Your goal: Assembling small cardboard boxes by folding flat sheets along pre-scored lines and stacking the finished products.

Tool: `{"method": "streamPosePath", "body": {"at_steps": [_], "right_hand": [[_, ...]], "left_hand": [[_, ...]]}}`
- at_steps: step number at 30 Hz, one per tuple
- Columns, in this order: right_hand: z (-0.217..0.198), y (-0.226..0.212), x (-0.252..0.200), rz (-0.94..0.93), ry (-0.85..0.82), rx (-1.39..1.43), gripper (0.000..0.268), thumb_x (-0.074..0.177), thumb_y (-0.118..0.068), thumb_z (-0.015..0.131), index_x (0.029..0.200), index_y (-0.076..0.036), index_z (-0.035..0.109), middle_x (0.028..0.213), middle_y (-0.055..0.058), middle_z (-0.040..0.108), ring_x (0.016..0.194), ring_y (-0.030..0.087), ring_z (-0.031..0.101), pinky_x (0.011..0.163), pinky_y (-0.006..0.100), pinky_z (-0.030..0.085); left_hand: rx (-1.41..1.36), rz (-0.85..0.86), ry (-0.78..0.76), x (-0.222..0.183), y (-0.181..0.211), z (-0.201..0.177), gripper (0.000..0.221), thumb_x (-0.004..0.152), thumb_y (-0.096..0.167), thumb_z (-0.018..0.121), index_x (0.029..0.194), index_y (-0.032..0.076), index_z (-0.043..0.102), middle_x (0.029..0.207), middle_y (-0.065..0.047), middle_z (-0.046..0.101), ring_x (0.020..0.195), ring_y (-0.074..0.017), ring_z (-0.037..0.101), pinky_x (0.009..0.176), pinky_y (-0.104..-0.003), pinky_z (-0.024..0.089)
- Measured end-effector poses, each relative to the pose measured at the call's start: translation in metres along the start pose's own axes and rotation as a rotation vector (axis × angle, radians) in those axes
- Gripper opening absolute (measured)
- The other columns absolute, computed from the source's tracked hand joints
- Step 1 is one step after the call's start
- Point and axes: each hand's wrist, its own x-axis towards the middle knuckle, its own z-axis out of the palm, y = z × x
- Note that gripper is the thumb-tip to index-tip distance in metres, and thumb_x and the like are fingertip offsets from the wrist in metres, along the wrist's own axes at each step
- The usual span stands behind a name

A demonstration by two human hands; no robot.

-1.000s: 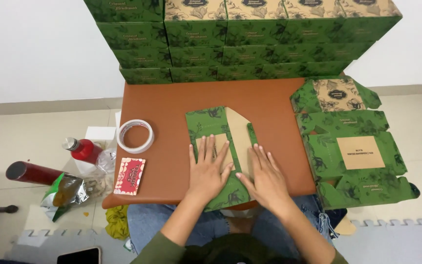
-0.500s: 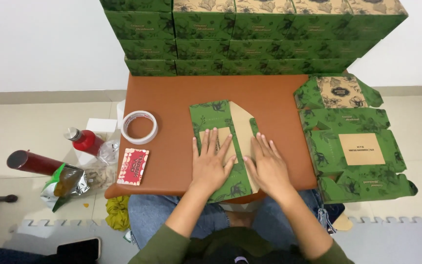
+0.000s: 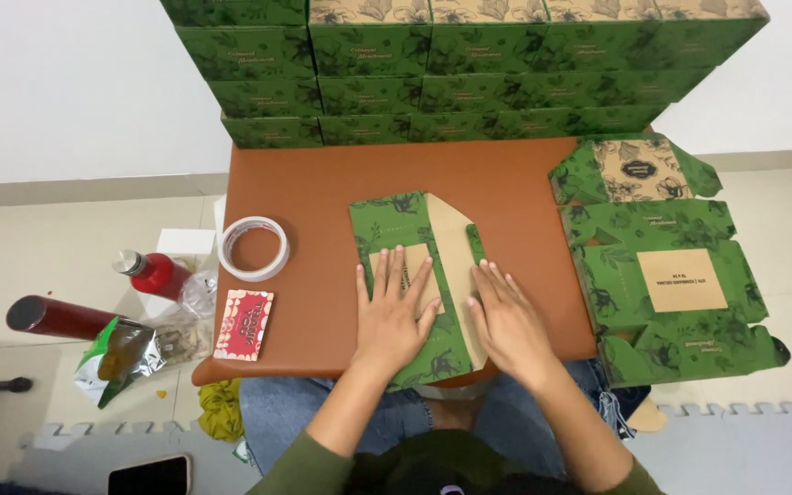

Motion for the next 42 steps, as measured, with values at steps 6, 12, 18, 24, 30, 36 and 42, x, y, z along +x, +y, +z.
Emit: {"method": "streamPosePath", "body": {"at_steps": [6,12,18,24,30,36,42], "right_hand": [[0.011,0.017,0.076,-0.006,-0.007,-0.012,0.052,0.104,-0.030,0.041,0.147,-0.002,0.048,0.152,0.025,0.047,0.146,0.033,0.041,0.121,0.049,0.027],[-0.012,-0.006,0.043,-0.019,-0.015,0.087,0.056,0.096,-0.005,0.041,0.150,-0.017,0.048,0.153,0.035,0.038,0.146,0.043,0.034,0.119,0.053,0.028],[0.029,0.015,-0.024,-0.010,0.416,0.098,0.035,0.096,-0.016,0.058,0.128,-0.024,0.069,0.135,0.013,0.065,0.131,0.028,0.057,0.112,0.039,0.044],[0.027,0.020,-0.027,0.155,0.590,0.170,0.048,0.089,-0.010,0.069,0.136,-0.021,0.064,0.105,0.006,0.076,0.097,0.020,0.073,0.093,0.038,0.056],[0.006,0.019,-0.027,0.291,0.643,0.377,0.039,0.090,-0.003,0.065,0.127,-0.016,0.064,0.094,0.015,0.073,0.088,0.033,0.073,0.076,0.040,0.062],[-0.016,0.024,-0.031,0.280,0.806,0.292,0.033,0.092,-0.002,0.068,0.123,-0.014,0.069,0.098,0.010,0.074,0.087,0.027,0.073,0.073,0.035,0.061],[-0.042,-0.035,-0.020,0.007,0.770,0.596,0.038,0.083,-0.003,0.077,0.119,-0.014,0.078,0.089,0.009,0.074,0.084,0.029,0.072,0.073,0.037,0.059]], "left_hand": [[-0.025,0.006,-0.013,-0.001,0.002,-0.007,0.060,0.101,0.054,0.040,0.155,0.028,0.039,0.163,-0.019,0.026,0.153,-0.0373,0.015,0.118,-0.066,0.000],[-0.063,-0.026,-0.074,0.000,0.007,-0.014,0.099,0.079,0.083,0.051,0.155,0.022,0.037,0.163,-0.022,0.023,0.154,-0.0410,0.009,0.116,-0.069,-0.008],[0.013,-0.146,-0.078,0.010,0.035,0.002,0.105,0.075,0.075,0.061,0.148,0.004,0.037,0.158,-0.034,0.023,0.149,-0.0562,0.009,0.106,-0.083,0.003],[-0.136,-0.149,-0.096,0.017,0.040,-0.017,0.085,0.084,0.048,0.061,0.150,-0.001,0.036,0.153,-0.039,0.028,0.143,-0.0660,0.013,0.096,-0.088,0.005],[-0.496,-0.335,-0.104,-0.008,0.062,-0.140,0.073,0.090,0.036,0.047,0.152,-0.002,0.036,0.148,-0.038,0.040,0.126,-0.0645,0.046,0.093,-0.070,0.041],[-0.654,-0.494,-0.010,-0.032,0.019,-0.142,0.089,0.087,0.022,0.066,0.161,0.013,0.018,0.134,-0.046,0.048,0.123,-0.0635,0.049,0.093,-0.070,0.045],[-0.554,-0.477,0.002,-0.041,0.000,-0.107,0.091,0.088,0.002,0.066,0.161,0.005,0.013,0.143,-0.046,0.039,0.126,-0.0652,0.044,0.096,-0.075,0.040]]}}
